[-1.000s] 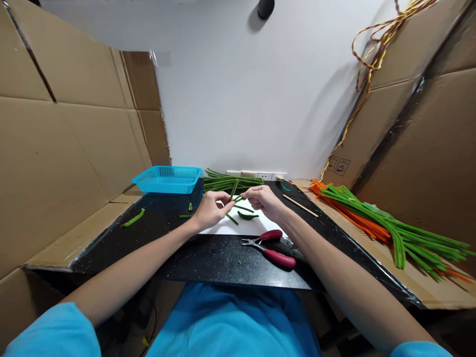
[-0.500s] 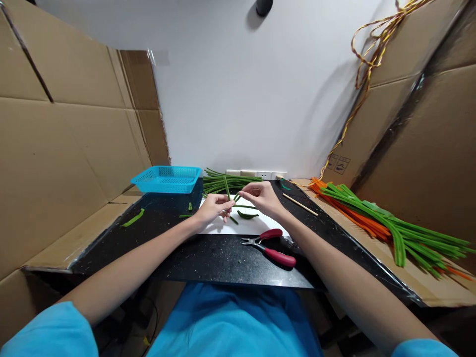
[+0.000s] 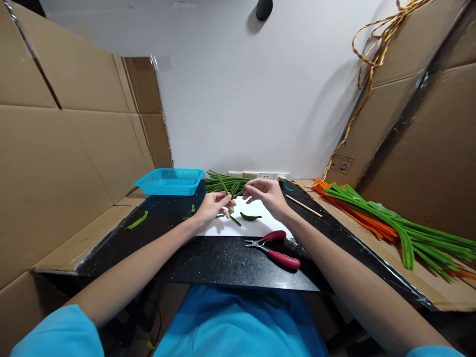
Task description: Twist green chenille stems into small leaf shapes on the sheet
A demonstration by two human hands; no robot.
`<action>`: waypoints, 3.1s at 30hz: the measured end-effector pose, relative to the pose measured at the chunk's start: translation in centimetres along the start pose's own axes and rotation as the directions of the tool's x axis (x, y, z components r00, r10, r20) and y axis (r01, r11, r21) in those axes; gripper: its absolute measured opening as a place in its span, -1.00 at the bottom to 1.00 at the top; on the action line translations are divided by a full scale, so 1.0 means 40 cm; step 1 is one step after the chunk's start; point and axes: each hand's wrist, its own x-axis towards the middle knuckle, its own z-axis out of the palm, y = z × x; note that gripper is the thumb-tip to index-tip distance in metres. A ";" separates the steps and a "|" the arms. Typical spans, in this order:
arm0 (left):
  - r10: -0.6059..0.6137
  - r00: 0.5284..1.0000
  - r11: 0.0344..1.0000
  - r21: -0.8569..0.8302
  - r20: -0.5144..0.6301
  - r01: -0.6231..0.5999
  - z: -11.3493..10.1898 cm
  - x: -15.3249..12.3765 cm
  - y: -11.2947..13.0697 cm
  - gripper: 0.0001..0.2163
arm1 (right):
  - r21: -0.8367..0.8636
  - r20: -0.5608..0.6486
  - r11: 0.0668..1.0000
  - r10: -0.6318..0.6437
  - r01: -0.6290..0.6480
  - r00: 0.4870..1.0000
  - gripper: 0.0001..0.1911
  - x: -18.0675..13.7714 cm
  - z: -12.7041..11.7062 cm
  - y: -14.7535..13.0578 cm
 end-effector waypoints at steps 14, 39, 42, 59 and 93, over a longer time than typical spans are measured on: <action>0.003 0.978 0.990 0.137 0.210 -0.033 0.024 -0.014 -0.006 -0.49 | -0.012 0.144 0.997 0.075 -0.075 0.987 -0.56 -0.008 0.011 0.007; -0.210 0.854 0.956 0.284 0.476 0.077 0.040 -0.048 -0.005 -0.57 | -0.434 0.196 0.896 -0.014 0.099 0.980 -0.50 -0.028 0.054 -0.005; -0.166 0.886 0.968 0.244 0.433 0.062 0.041 -0.039 -0.021 -0.50 | -0.399 0.158 0.913 -0.025 0.087 0.987 -0.55 -0.027 0.056 0.001; -0.114 0.929 0.987 0.151 0.352 0.064 0.040 -0.026 -0.017 -0.50 | 0.076 -0.003 0.974 0.215 -0.214 0.977 -0.59 -0.017 0.051 0.011; 0.052 0.999 0.994 0.096 0.014 -0.053 0.043 -0.017 -0.013 -0.56 | 0.065 -0.143 0.987 0.152 -0.144 0.978 -0.58 -0.019 0.051 0.034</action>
